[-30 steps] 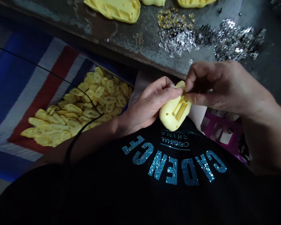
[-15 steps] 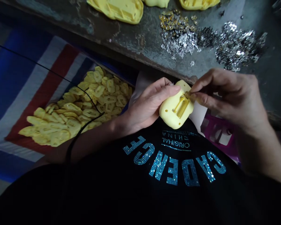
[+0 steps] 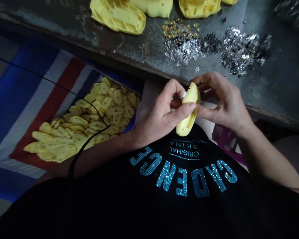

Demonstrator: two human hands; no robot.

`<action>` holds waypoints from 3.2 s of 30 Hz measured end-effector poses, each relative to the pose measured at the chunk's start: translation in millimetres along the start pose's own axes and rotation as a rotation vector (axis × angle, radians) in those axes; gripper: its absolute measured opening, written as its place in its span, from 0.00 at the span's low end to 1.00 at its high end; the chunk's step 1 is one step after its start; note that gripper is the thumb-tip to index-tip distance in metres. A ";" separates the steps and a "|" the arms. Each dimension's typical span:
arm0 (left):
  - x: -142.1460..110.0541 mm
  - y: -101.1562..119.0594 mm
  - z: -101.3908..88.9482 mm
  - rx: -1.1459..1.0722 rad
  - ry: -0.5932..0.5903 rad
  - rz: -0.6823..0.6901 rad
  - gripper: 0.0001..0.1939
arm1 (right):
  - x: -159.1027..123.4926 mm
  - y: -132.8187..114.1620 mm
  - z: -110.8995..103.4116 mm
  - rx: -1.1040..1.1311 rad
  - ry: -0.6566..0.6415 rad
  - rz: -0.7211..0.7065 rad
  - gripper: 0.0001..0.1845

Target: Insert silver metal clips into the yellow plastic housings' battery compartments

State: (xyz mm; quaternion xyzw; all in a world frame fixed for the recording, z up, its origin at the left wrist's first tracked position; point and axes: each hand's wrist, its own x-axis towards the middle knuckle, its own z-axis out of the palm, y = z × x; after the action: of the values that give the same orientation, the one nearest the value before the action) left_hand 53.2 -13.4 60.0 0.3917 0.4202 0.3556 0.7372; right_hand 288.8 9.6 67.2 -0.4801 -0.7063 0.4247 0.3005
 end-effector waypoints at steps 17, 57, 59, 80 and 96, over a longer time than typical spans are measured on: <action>9.4 -11.2 -22.4 0.469 -0.229 0.411 0.24 | -29.1 21.8 26.4 -0.150 0.437 -0.202 0.36; 30.8 -16.4 -57.9 -0.408 -0.351 -0.334 0.49 | 3.8 62.3 -42.8 -0.676 0.414 0.089 0.08; 32.6 -13.6 -52.5 -0.452 -0.296 -0.327 0.52 | -4.1 64.2 -41.6 -0.689 0.464 0.100 0.08; 34.0 -4.9 -32.5 -0.488 -0.232 -0.230 0.44 | -2.7 74.5 -32.7 -0.778 0.244 0.088 0.09; 34.3 1.2 -10.3 -0.456 -0.277 -0.267 0.44 | -9.5 1.1 -21.6 -0.295 0.184 -0.236 0.01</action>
State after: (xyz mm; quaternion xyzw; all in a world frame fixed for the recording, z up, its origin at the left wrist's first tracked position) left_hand 57.2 19.2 45.9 0.2021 0.2730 0.2837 0.8968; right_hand 310.7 7.6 75.9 -0.4695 -0.7817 0.2328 0.3380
